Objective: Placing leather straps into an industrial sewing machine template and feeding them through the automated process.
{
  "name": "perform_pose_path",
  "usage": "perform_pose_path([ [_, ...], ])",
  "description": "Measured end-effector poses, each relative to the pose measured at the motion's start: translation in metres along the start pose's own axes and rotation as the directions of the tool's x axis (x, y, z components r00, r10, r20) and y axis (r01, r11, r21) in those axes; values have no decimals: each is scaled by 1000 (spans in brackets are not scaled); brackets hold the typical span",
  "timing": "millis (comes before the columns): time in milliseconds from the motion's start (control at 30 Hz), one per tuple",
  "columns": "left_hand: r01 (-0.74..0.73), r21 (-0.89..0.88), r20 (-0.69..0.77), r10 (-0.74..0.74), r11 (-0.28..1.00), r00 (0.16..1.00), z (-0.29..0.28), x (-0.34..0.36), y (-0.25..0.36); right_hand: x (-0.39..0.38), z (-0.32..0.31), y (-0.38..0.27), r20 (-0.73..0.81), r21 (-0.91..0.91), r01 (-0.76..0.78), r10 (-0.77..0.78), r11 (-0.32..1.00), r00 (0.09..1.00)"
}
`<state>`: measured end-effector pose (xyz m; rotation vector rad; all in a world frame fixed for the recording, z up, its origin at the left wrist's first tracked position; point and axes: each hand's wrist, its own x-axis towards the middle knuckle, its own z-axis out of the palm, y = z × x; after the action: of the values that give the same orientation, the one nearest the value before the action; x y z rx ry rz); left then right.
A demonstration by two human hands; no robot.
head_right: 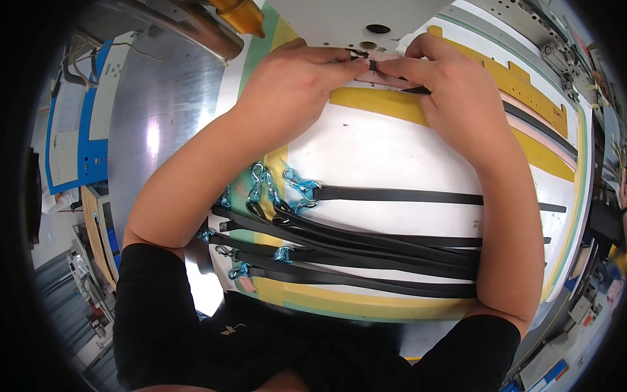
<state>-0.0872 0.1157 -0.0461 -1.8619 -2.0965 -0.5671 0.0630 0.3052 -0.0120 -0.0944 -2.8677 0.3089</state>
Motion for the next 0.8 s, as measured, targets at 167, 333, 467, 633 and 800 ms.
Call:
perform_pose_path([
  [167, 21, 8, 53, -21, 1000, 998, -3, 0, 2, 2, -6, -5, 26, -55, -3, 5, 998, 1000],
  [333, 47, 8, 86, -48, 999, 995, -1, -1, 5, 3, -11, -14, 52, -158, -1, 9, 987, 999],
  [467, 87, -20, 111, -84, 996, 990, -1, -2, 9, 7, -21, -19, 115, -160, -38, 57, 986, 992],
  [633, 83, -7, 144, -81, 997, 986, -2, -2, 11, 40, -29, -9, 374, -31, -429, 408, 903, 833],
  [800, 50, 2, 92, -50, 999, 994, 6, -3, 8, 48, -12, 12, 158, 250, -188, 152, 950, 976],
])
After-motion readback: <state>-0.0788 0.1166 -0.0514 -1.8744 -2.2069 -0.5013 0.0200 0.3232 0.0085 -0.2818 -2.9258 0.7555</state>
